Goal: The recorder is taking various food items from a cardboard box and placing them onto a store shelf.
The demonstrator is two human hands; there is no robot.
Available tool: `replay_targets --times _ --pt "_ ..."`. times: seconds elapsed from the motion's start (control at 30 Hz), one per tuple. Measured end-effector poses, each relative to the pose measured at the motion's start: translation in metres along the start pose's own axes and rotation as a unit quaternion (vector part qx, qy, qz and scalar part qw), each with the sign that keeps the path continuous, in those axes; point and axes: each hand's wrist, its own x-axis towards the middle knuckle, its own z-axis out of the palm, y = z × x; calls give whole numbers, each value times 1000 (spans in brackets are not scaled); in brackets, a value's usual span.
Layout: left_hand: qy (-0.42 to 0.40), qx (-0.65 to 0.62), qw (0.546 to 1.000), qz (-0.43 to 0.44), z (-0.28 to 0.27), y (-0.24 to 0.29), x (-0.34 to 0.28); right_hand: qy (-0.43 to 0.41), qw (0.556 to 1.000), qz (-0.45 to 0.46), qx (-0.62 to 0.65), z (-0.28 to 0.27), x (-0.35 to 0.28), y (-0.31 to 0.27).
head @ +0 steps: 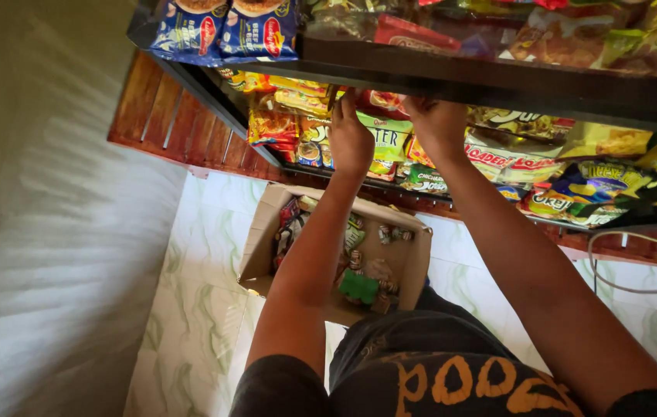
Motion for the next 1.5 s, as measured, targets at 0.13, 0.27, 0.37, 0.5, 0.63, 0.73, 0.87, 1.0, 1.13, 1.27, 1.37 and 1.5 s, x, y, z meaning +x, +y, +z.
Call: replay_targets --times 0.13,0.27,0.37,0.5,0.63,0.73,0.87,1.0,1.13,1.27,1.37,1.5 --pt "2 -71 997 27 -14 2 -8 13 998 -19 54 11 -1 6" --pt "36 -167 985 33 -45 30 -1 4 987 -35 160 21 6 5" --pt "65 -251 966 -19 -58 37 -2 12 996 -54 67 40 13 5" --pt "102 -277 954 -44 -62 22 24 9 994 -100 -53 80 38 13" --pt "124 -199 971 -47 -72 8 48 -84 959 -180 -204 145 56 70" --pt "142 -182 972 -43 -63 -13 66 -96 961 -188 -178 167 67 71" --pt "157 -169 973 -18 -62 -23 76 -132 989 -65 -3 176 66 61" --pt "168 -146 975 -12 -57 -29 80 -149 988 -18 44 204 84 99" --pt "168 -107 979 -34 -40 -54 67 -172 981 42 76 213 70 116" --pt "179 -108 978 -26 -40 -54 75 -184 982 -15 -47 184 76 86" --pt "170 -124 977 -44 -50 -47 70 -174 982 -30 -61 168 64 68" --pt "166 -157 972 -61 -47 -49 72 -162 986 40 22 179 71 84"
